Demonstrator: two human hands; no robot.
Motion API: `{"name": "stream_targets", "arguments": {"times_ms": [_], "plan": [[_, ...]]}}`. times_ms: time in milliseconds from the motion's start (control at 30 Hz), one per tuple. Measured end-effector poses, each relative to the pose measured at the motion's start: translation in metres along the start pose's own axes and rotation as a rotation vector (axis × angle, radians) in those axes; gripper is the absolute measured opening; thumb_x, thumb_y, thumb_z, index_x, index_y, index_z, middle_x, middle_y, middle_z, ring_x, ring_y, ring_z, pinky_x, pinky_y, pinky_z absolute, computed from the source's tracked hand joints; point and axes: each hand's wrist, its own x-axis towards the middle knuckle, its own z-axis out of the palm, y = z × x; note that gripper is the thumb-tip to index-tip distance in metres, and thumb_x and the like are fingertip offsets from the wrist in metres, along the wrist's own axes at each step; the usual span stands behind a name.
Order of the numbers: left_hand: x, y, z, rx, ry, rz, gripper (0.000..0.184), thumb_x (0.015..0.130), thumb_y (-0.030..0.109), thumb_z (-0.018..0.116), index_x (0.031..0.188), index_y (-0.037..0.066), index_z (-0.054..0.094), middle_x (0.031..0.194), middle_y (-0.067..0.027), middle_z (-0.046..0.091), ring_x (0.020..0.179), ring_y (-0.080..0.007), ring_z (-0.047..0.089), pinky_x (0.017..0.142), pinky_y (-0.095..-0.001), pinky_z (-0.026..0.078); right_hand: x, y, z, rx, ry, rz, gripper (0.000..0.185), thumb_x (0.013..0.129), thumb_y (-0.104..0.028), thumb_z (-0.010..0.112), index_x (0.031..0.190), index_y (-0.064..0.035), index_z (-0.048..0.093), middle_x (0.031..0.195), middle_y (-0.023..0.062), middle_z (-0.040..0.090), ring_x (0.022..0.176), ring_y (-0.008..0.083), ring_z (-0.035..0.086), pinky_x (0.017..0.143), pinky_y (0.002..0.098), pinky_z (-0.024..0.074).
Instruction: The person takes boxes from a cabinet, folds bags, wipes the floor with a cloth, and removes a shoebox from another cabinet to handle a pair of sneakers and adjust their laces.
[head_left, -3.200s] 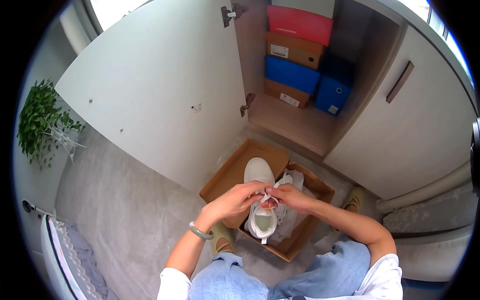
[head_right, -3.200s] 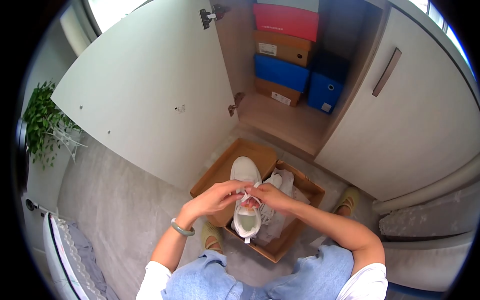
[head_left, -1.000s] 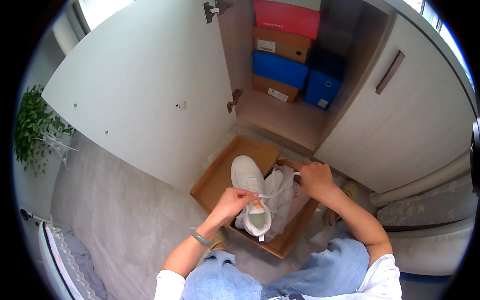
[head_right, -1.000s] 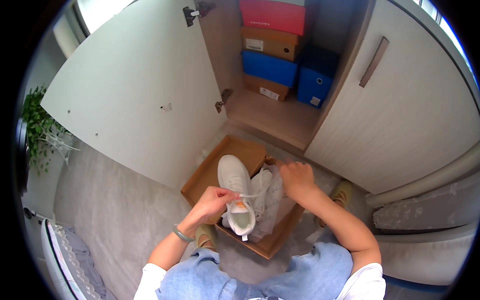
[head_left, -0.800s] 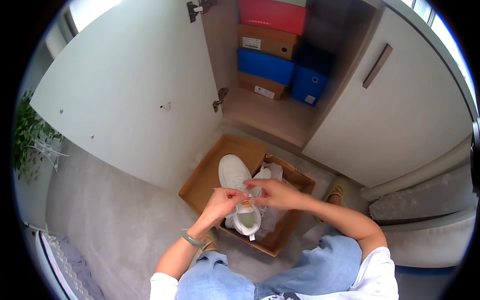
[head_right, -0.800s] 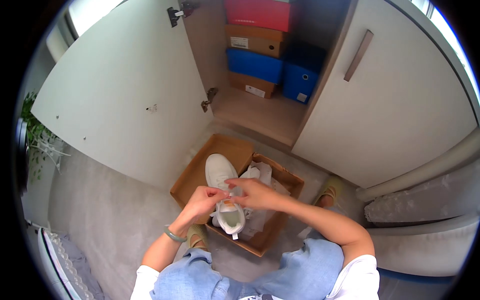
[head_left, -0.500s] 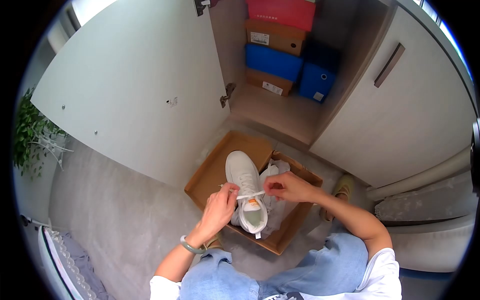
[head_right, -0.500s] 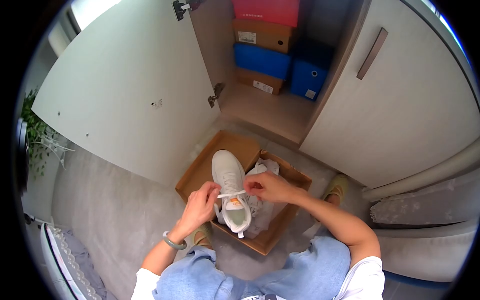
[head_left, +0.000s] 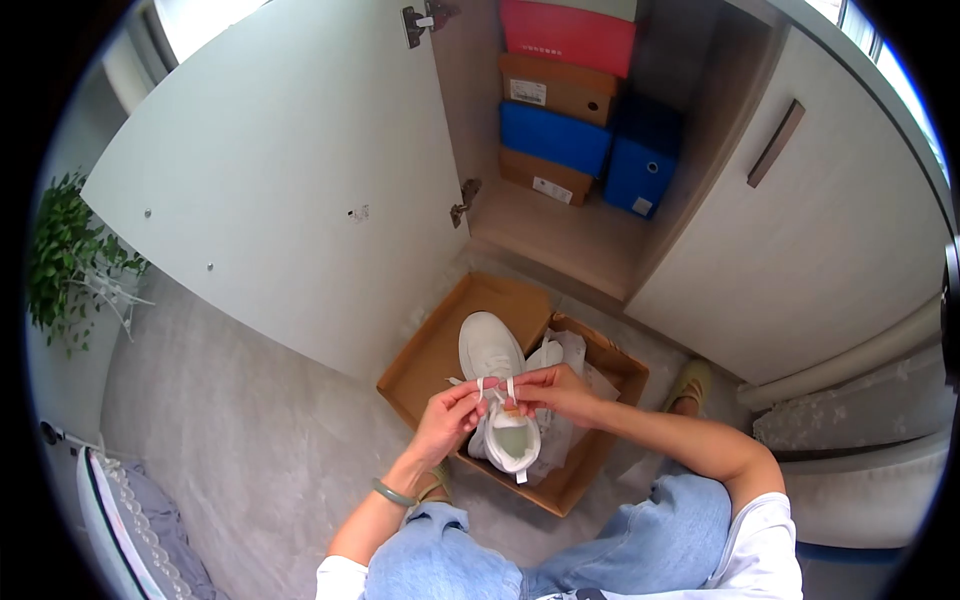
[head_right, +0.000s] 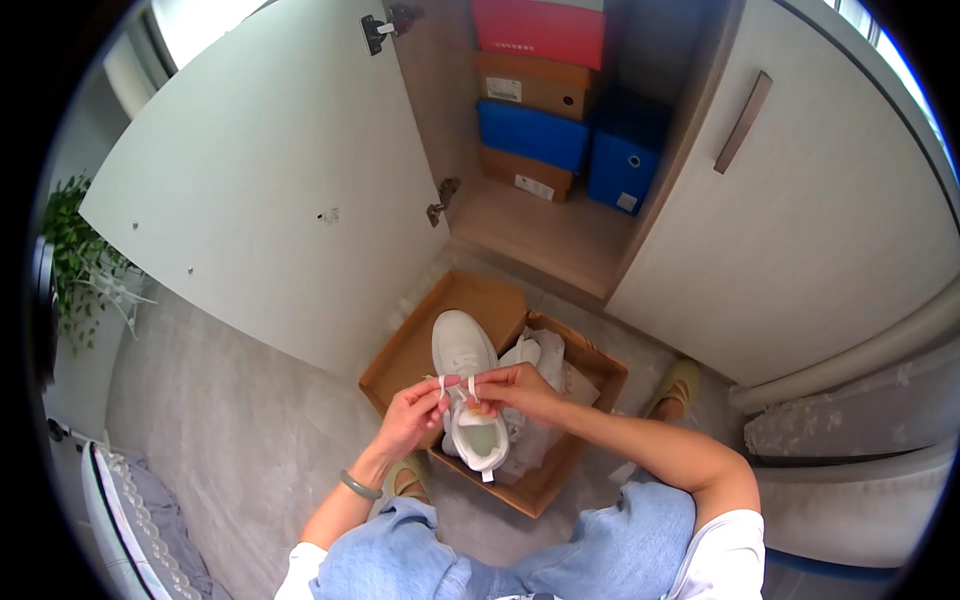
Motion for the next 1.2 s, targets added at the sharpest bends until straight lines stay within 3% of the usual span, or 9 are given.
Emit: {"name": "stream_targets", "arguments": {"times_ms": [133, 367, 600, 667, 733, 800, 967, 1100, 1200], "plan": [[0.007, -0.006, 0.01, 0.325, -0.002, 0.197, 0.032, 0.1, 0.01, 0.049, 0.13, 0.006, 0.06, 0.081, 0.0045, 0.054, 0.07, -0.0038, 0.046, 0.062, -0.0191, 0.041, -0.003, -0.002, 0.005, -0.162, 0.031, -0.011, 0.021, 0.091, -0.014, 0.066, 0.105, 0.0011, 0.071, 0.09, 0.0065, 0.071, 0.072, 0.0084, 0.061, 0.066, 0.0233, 0.0501], [0.012, 0.002, 0.023, 0.941, 0.159, 0.802, 0.018, 0.092, 0.004, 0.059, 0.109, -0.001, 0.064, 0.087, -0.0116, 0.057, 0.073, -0.0235, 0.058, 0.069, -0.0294, 0.047, -0.004, 0.007, 0.015, -0.318, 0.202, -0.151, 0.021, 0.088, -0.017, 0.071, 0.101, -0.0011, 0.074, 0.099, 0.004, 0.068, 0.081, 0.0088, 0.06, 0.065, 0.024, 0.0473], [0.003, 0.013, 0.017, 0.936, 0.134, 0.606, 0.008, 0.09, 0.002, 0.06, 0.097, -0.002, 0.061, 0.092, -0.013, 0.058, 0.083, -0.0279, 0.059, 0.073, -0.0356, 0.049, -0.008, -0.006, 0.005, -0.674, 0.179, -0.493, 0.018, 0.086, -0.016, 0.069, 0.096, -0.0013, 0.069, 0.107, 0.0047, 0.059, 0.097, 0.0133, 0.055, 0.07, 0.029, 0.0444], [0.002, 0.011, 0.003, 1.111, 0.164, 0.772, 0.007, 0.088, 0.002, 0.061, 0.093, -0.002, 0.061, 0.091, -0.0136, 0.057, 0.084, -0.0307, 0.058, 0.072, -0.0369, 0.048, -0.014, -0.026, -0.01, -1.543, -0.015, -0.903, 0.016, 0.088, -0.014, 0.065, 0.096, -0.0015, 0.062, 0.108, 0.0062, 0.06, 0.094, 0.0152, 0.055, 0.072, 0.0286, 0.0436], [-0.003, 0.009, -0.019, 1.183, 0.173, 0.756, 0.007, 0.086, 0.003, 0.062, 0.091, -0.002, 0.059, 0.09, -0.0138, 0.056, 0.08, -0.0328, 0.056, 0.07, -0.0385, 0.047, -0.018, -0.02, -0.024, -1.573, 0.004, -0.828, 0.016, 0.089, -0.015, 0.065, 0.098, -0.0024, 0.06, 0.104, 0.0043, 0.06, 0.091, 0.0138, 0.055, 0.075, 0.029, 0.0434], [-0.007, 0.008, -0.017, 1.158, 0.135, 0.701, 0.006, 0.088, 0.004, 0.06, 0.091, -0.001, 0.059, 0.091, -0.0142, 0.055, 0.082, -0.032, 0.056, 0.072, -0.0364, 0.047, -0.014, -0.02, -0.025, -1.608, 0.028, -0.771, 0.016, 0.09, -0.016, 0.064, 0.099, -0.0032, 0.058, 0.1, 0.0024, 0.06, 0.089, 0.0124, 0.054, 0.078, 0.0294, 0.0432], [-0.001, -0.004, -0.019, 0.676, 0.2, 0.326, 0.012, 0.097, 0.014, 0.055, 0.095, 0.002, 0.059, 0.091, -0.0064, 0.056, 0.074, -0.0164, 0.053, 0.069, -0.0281, 0.044, -0.01, -0.014, -0.001, -0.223, 0.03, -0.21, 0.015, 0.096, -0.018, 0.054, 0.098, -0.0034, 0.058, 0.085, -0.0028, 0.055, 0.078, 0.0061, 0.048, 0.071, 0.024, 0.0417], [0.001, 0.001, -0.027, -0.251, 0.025, 0.093, 0.021, 0.101, 0.023, 0.052, 0.097, 0.004, 0.061, 0.097, -0.0019, 0.058, 0.081, -0.0088, 0.05, 0.07, -0.0232, 0.042, -0.011, -0.017, -0.011, -0.586, 0.036, -0.238, 0.014, 0.095, -0.017, 0.055, 0.097, -0.0038, 0.058, 0.085, -0.0011, 0.059, 0.081, 0.0065, 0.052, 0.072, 0.0235, 0.0431], [0.001, -0.006, -0.021, -0.326, -0.01, 0.069, 0.026, 0.101, 0.026, 0.053, 0.1, 0.001, 0.062, 0.099, -0.0021, 0.057, 0.084, -0.0083, 0.049, 0.072, -0.0231, 0.042, -0.011, -0.027, -0.016, -0.725, 0.039, -0.097, 0.015, 0.095, -0.017, 0.054, 0.092, -0.003, 0.059, 0.084, -0.001, 0.06, 0.08, 0.0072, 0.053, 0.073, 0.0244, 0.0437]]}}
